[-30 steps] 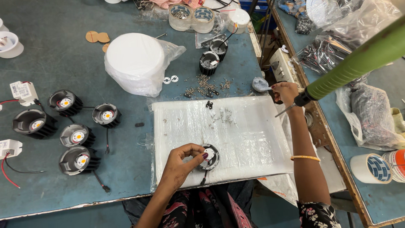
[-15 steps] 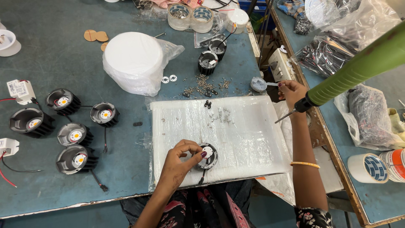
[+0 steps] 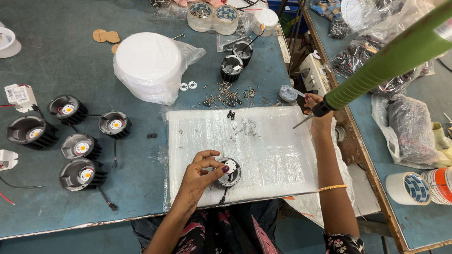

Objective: The person assembles LED downlight fixtures at a workbench. They use an electric screwdriver to drive screws into black finned heat-sink housings, place LED modules and wires into the housings, and pick small screws from the table one at a time while working through a row of partially assembled fixtures.

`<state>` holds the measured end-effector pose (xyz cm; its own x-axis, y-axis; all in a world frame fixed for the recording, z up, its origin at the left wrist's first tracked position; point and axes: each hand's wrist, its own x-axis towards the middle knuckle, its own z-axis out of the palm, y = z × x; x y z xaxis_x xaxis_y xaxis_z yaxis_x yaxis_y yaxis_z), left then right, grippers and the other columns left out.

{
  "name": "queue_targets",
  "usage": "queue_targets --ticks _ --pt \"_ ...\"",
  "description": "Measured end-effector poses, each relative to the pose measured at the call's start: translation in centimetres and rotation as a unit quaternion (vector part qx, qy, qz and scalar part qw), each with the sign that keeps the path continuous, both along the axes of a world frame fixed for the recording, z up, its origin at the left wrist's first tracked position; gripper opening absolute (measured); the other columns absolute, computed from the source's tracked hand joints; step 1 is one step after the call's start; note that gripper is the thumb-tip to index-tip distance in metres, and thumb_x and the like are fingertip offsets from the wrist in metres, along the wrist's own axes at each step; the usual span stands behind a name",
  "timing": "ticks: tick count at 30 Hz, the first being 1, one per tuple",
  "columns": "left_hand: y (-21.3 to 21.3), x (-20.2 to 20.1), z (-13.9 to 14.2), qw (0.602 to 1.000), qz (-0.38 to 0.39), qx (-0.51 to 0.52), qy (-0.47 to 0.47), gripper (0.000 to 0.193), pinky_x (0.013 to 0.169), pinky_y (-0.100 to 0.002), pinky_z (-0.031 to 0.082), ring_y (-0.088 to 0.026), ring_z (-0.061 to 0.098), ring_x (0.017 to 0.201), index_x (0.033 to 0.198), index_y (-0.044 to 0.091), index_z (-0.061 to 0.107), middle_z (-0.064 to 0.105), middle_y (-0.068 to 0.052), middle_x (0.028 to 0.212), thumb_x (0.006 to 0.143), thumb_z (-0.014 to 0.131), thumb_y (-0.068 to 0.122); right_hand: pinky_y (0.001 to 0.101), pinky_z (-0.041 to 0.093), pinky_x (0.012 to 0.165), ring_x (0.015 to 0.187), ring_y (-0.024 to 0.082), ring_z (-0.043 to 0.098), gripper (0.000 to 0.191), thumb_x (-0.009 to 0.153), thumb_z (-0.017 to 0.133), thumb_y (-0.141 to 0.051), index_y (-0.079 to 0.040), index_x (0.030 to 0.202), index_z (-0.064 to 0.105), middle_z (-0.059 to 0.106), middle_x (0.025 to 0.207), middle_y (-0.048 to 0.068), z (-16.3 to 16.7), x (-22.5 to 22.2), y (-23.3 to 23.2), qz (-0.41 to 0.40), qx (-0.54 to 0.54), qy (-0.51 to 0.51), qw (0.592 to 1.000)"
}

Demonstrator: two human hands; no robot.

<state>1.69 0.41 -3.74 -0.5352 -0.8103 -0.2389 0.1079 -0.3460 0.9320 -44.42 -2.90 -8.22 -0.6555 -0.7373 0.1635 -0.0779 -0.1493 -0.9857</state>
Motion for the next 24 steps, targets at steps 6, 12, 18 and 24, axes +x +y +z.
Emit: queue_targets --ticks 6,12,18,24 --pt "-0.1 -0.1 0.1 1.0 -0.004 -0.003 0.021 0.028 0.11 -0.047 0.04 -0.032 0.042 0.143 0.089 0.006 0.081 0.049 -0.01 0.145 0.076 0.084 0.03 0.0249 0.055 0.074 0.085 0.011 0.066 0.016 0.096 0.071 -0.006 0.001 0.11 0.074 0.071 0.096 0.003 0.8 0.4 0.8 0.021 -0.041 -0.091 0.995" --pt "-0.1 -0.1 -0.1 0.999 -0.013 0.006 0.029 0.032 0.112 -0.05 0.039 -0.034 0.041 0.145 0.093 0.005 0.082 0.049 -0.011 0.147 0.076 0.083 0.032 0.0264 0.053 0.069 0.081 0.011 0.065 0.01 0.098 0.07 -0.004 -0.002 0.107 0.074 0.073 0.098 0.004 1.1 0.5 2.0 -0.007 -0.023 -0.112 0.993" --pt "-0.1 -0.3 0.1 0.999 -0.012 0.009 0.034 0.031 0.112 -0.047 0.039 -0.032 0.044 0.143 0.094 0.005 0.082 0.051 -0.009 0.145 0.078 0.082 0.031 0.0265 0.054 0.074 0.087 0.012 0.066 0.008 0.102 0.069 -0.004 0.0 0.109 0.072 0.072 0.1 0.005 2.2 0.5 4.9 -0.037 -0.037 -0.063 0.997" --pt "0.1 0.0 0.5 0.999 -0.009 0.025 0.036 0.029 0.108 -0.042 0.041 -0.026 0.054 0.127 0.096 0.002 0.081 0.053 -0.007 0.144 0.08 0.08 0.027 0.0264 0.054 0.077 0.088 0.014 0.065 0.015 0.104 0.065 -0.002 0.006 0.117 0.068 0.071 0.102 0.007 5.7 1.5 12.0 -0.068 -0.102 -0.041 0.992"
